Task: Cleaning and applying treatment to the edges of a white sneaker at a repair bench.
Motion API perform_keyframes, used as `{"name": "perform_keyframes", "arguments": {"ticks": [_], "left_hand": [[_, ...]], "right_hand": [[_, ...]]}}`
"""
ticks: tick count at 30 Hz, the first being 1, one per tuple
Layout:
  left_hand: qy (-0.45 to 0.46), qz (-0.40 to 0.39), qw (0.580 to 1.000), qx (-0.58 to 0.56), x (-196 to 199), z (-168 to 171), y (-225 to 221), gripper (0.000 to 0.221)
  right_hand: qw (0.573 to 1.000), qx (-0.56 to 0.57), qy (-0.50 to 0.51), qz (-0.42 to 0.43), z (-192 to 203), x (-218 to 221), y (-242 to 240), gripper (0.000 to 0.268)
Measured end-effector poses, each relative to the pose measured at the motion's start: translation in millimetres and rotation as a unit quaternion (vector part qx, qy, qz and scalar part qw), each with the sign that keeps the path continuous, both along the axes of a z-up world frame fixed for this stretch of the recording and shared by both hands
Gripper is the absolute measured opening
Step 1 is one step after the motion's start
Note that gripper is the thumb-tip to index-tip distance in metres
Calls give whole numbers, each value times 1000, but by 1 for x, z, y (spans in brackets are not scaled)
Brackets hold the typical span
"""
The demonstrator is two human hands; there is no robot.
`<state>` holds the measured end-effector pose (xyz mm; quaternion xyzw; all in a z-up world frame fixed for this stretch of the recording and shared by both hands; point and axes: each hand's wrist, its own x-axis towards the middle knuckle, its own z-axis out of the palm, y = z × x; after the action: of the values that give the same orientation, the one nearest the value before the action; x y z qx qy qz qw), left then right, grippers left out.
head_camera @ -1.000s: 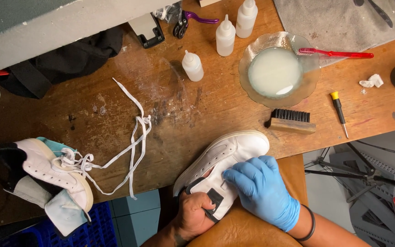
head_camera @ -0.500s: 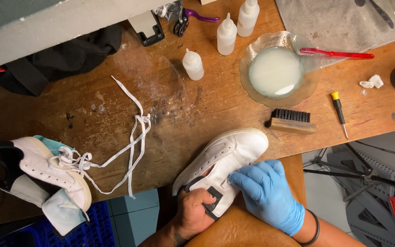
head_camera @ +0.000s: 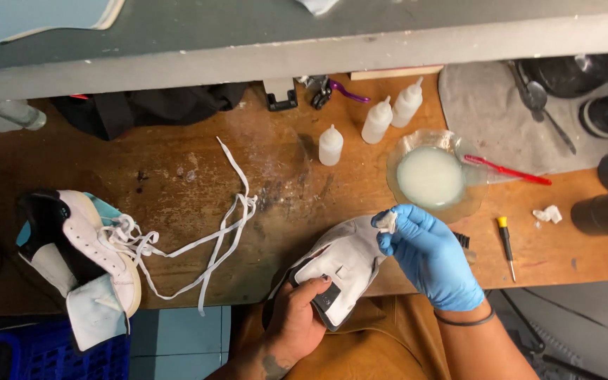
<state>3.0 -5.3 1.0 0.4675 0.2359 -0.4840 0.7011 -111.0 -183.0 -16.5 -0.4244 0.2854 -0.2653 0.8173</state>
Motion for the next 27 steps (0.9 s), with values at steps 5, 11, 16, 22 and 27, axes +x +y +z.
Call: {"name": "perform_keyframes", "arguments": {"ticks": [5, 11, 16, 22, 27], "left_hand": [[16, 9, 999, -38, 2, -9, -7, 37], [-21, -53, 996, -75, 3, 1, 2, 34], [16, -3, 1000, -24, 12, 2, -3, 45], [5, -55, 994, 96, 25, 31, -6, 48], [-169, -262, 941, 134, 36, 40, 7, 41]], "right_hand": [[997, 79, -7, 27, 5, 21, -19, 12], [994, 103, -19, 18, 2, 37, -21, 16], [994, 100, -3, -33, 23, 57, -29, 17], [983, -150, 101, -43, 18, 89, -55, 22], [959, -217, 160, -82, 19, 128, -68, 21]]}}
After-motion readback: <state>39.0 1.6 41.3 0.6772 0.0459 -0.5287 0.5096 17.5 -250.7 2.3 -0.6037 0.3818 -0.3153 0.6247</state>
